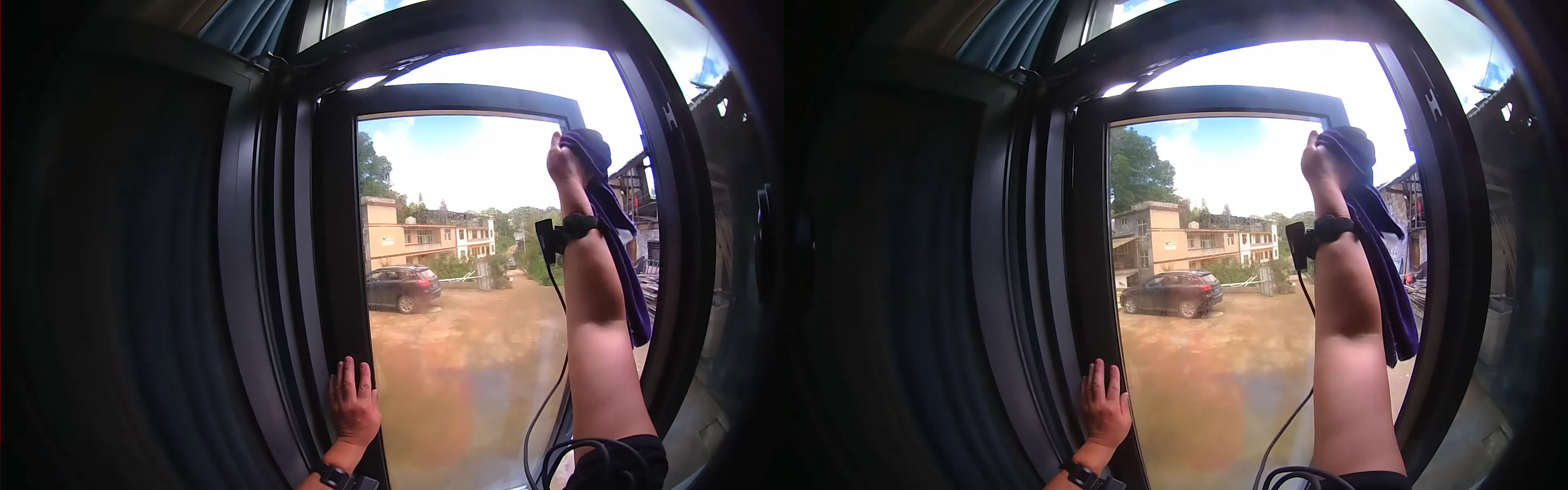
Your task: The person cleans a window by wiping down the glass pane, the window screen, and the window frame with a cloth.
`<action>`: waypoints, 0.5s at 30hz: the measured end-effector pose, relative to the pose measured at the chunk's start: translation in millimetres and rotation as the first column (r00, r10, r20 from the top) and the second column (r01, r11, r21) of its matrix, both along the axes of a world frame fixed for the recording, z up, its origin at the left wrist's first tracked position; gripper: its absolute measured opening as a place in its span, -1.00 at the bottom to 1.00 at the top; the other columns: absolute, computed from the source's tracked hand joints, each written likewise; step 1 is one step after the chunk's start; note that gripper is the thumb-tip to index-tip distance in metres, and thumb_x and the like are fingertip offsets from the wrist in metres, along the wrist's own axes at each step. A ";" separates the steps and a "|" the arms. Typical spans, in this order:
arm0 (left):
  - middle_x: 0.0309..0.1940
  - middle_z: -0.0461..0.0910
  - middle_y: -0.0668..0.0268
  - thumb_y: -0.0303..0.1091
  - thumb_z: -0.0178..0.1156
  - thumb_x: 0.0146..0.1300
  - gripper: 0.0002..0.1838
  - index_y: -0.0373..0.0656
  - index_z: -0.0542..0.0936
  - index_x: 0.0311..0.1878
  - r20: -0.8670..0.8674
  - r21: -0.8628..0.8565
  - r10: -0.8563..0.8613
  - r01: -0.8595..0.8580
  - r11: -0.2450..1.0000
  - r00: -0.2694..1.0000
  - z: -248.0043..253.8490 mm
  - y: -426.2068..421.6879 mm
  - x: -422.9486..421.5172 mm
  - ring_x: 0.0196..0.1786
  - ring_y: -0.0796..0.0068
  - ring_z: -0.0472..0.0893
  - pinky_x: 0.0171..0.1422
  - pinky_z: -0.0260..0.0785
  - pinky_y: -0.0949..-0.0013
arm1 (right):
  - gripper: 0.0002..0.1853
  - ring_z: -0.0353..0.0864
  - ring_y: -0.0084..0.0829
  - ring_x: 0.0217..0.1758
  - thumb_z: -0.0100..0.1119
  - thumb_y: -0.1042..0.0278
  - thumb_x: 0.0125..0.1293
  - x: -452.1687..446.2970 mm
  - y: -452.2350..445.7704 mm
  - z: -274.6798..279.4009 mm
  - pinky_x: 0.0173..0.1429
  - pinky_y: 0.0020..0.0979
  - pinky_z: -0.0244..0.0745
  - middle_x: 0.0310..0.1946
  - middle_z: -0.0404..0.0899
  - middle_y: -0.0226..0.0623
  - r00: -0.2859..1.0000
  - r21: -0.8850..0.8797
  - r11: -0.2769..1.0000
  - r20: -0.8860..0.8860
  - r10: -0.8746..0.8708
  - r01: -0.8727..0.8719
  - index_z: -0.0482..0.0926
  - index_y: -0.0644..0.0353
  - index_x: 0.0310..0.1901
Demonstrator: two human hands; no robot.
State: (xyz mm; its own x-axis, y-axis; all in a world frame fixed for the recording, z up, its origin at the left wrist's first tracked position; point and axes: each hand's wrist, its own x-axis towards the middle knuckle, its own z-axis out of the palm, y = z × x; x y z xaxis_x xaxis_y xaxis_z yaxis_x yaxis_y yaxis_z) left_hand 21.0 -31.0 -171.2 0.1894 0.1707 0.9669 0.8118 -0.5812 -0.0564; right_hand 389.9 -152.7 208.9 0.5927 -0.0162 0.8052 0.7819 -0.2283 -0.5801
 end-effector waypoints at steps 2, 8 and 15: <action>0.35 0.18 0.01 -0.36 0.25 0.06 -0.33 -0.17 0.33 0.30 -0.014 -0.003 0.004 -0.004 1.000 1.000 -0.6 -0.2 -0.6 0.36 -0.02 0.24 0.39 0.13 -0.01 | -0.33 0.11 -0.01 0.43 -0.41 -0.20 0.40 -31.2 34.0 14.0 0.48 -0.09 -0.08 0.32 0.23 0.02 0.979 0.173 0.980 0.158 -0.127 0.099 0.44 0.21 0.18; 0.35 0.17 0.01 -0.40 0.24 0.08 -0.35 -0.19 0.33 0.30 0.021 -0.018 -0.073 0.073 0.997 0.997 -6.4 5.4 1.6 0.35 -0.05 0.24 0.38 0.16 0.00 | -0.42 0.18 -0.07 0.35 -0.09 -0.12 0.28 -151.3 100.1 41.6 0.42 -0.13 0.00 0.22 0.31 -0.06 0.911 0.322 0.945 0.404 -0.084 -0.056 0.42 0.17 0.15; 0.34 0.18 0.00 -0.39 0.23 0.09 -0.38 -0.16 0.34 0.27 0.021 -0.023 -0.047 0.048 0.999 0.999 -5.1 1.6 3.8 0.32 -0.05 0.28 0.34 0.19 0.06 | -0.41 -0.01 -0.01 0.45 0.08 0.22 0.22 -273.6 209.0 6.8 0.52 -0.10 -0.21 0.28 0.18 0.01 0.325 0.036 0.475 0.775 0.542 -0.879 0.24 0.21 0.27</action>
State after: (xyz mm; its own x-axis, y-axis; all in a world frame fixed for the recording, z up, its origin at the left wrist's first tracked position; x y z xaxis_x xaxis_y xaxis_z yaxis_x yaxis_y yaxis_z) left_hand 24.8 -29.4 -176.3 0.1780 0.1846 0.9666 0.7841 -0.6200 -0.0260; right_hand 116.4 56.4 215.8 -0.0744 -0.2449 0.9667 0.6569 0.7173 0.2322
